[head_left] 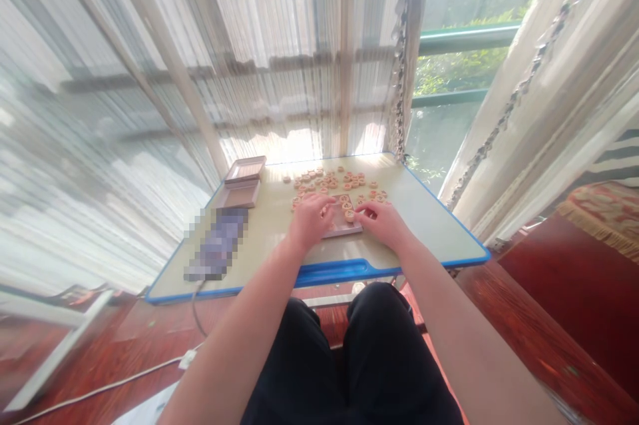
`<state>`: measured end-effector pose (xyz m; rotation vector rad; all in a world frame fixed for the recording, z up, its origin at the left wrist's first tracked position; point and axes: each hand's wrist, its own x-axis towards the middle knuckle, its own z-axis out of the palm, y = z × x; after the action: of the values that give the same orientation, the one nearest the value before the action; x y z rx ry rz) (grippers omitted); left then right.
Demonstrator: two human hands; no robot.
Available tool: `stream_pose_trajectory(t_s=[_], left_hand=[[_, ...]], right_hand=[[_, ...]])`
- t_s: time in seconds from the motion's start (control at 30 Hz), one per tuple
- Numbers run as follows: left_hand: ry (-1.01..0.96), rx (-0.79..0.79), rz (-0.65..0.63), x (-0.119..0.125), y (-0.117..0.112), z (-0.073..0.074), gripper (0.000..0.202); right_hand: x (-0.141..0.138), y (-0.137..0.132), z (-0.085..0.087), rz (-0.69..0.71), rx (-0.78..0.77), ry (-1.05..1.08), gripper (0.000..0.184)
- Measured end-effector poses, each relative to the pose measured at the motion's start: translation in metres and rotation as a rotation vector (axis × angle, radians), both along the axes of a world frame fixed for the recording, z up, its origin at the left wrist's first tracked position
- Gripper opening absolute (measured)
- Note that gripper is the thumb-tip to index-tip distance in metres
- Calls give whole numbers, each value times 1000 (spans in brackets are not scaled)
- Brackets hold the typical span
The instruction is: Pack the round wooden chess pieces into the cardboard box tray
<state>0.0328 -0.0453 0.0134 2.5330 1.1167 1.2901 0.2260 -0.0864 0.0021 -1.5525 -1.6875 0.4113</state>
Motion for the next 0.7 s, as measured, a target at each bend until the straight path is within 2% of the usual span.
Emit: stream_pose_trajectory(t_s=[0.13, 0.2, 0.37, 0.5, 0.6, 0.7], left_hand=[[-329, -191, 273, -10, 10, 3, 35], [-425, -251, 339, -13, 14, 2, 36], [-449, -300, 322, -13, 18, -4, 31], [-420, -221, 332, -8, 19, -10, 30], [-444, -187, 381, -6, 20, -13, 29], [-502, -244, 426, -7, 22, -14, 28]], right_hand=[[2, 0, -1, 9, 5, 20, 22], [2, 0, -1, 9, 12, 23, 23], [2, -2, -1, -14, 45, 48, 24], [5, -2, -4, -51, 117, 78, 26], [10, -1, -7, -117, 187, 78, 29], [14, -2, -9, -216, 247, 67, 29]])
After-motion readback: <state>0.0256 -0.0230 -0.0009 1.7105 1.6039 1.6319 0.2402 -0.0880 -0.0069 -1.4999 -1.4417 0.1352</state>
